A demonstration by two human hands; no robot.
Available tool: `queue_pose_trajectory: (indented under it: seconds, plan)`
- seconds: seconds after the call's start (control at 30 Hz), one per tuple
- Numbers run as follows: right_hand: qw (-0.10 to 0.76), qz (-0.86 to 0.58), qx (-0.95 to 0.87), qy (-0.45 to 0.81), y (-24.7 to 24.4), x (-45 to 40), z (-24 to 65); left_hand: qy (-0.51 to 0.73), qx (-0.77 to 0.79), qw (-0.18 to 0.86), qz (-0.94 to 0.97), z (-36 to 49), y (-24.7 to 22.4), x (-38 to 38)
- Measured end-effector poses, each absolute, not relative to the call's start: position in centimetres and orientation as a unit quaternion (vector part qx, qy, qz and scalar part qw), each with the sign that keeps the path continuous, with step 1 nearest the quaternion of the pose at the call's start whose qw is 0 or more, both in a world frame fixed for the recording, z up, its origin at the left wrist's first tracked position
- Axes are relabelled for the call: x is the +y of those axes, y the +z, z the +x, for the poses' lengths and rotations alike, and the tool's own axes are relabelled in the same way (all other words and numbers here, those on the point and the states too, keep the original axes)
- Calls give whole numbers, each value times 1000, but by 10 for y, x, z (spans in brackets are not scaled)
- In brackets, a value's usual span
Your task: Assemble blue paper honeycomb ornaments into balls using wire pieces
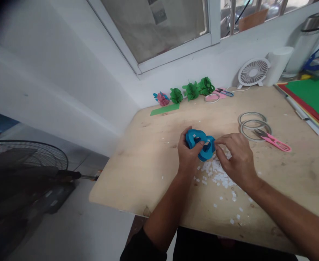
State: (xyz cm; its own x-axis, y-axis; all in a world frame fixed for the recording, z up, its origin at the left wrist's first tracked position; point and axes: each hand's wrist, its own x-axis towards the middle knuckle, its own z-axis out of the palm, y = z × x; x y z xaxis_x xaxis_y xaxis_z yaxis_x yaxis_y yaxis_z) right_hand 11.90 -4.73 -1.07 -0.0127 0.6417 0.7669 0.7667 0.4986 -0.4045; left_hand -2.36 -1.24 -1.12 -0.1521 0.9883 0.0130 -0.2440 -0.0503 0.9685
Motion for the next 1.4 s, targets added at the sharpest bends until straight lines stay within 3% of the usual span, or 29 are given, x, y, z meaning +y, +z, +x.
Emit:
queue_pose_trajectory:
  seconds: [0.33, 1.4]
  plan:
    - [439, -526, -728, -29, -25, -40, 123, 584, 469, 492, 445, -23, -4, -20]
    - [429, -547, -718, -35, -23, -40, 120, 569, 474, 484, 466, -19, 0, -24]
